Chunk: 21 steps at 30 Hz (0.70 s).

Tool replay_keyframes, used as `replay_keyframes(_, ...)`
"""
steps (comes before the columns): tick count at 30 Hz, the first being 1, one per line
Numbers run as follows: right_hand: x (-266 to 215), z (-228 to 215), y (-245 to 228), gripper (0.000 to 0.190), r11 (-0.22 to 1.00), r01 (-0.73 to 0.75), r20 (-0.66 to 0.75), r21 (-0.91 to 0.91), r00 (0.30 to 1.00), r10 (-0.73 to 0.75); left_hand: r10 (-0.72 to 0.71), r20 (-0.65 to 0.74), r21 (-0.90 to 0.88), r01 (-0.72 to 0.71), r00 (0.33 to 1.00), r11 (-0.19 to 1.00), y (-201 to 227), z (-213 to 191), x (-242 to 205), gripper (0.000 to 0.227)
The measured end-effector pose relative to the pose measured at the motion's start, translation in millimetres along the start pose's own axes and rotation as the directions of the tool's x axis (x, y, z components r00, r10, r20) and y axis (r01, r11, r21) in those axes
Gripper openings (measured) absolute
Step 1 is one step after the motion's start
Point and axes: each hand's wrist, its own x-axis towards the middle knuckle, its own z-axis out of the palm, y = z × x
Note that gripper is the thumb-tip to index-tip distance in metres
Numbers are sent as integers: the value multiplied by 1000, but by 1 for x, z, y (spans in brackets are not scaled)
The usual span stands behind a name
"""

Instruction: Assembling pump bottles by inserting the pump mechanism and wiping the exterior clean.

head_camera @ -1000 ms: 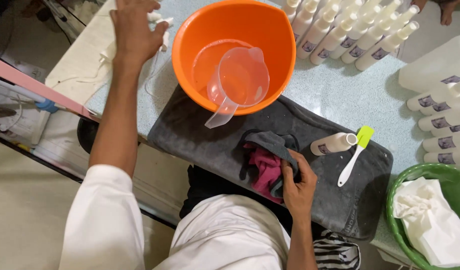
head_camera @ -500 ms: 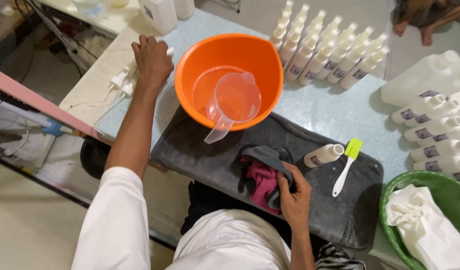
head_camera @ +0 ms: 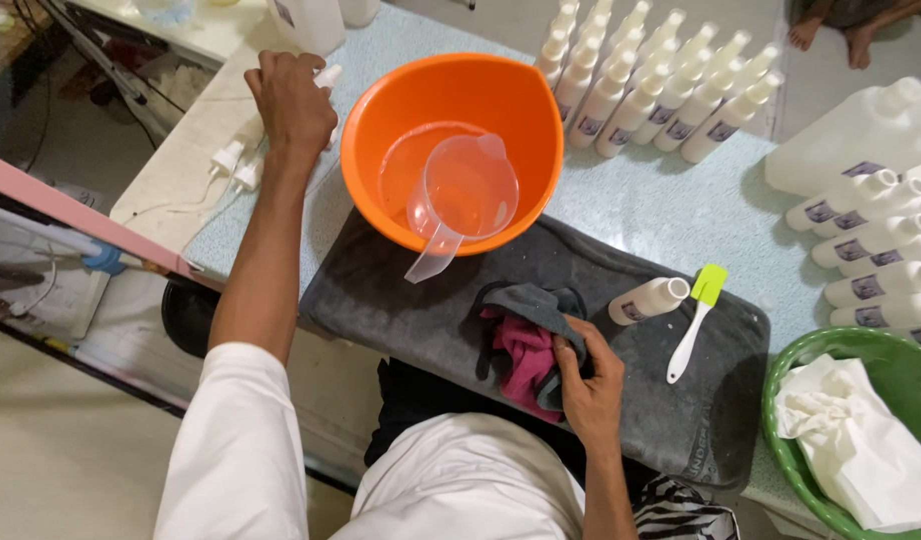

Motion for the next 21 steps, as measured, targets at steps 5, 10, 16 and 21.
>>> replay_keyframes(5, 0, 0, 2, 27, 999, 22, -20, 44, 1000, -21, 27, -220, -348, -104, 975, 932, 20, -53, -8, 37)
replay_keyframes(10, -4, -1, 7, 27, 992, 98, -105, 84, 990, -89, 138, -390, -397, -302, 910, 867, 51, -126, -24, 41)
replay_keyframes(16, -11, -2, 9, 29, 974, 182, -202, 132, 967, -153, 263, -403, -512, -454, 876, 729, 94, -190, -53, 22)
replay_keyframes(21, -14, -3, 17, 30, 938, 143, -249, 316, 966, -63, 355, -328, -609, -484, 875, 629, 147, -258, -93, 18)
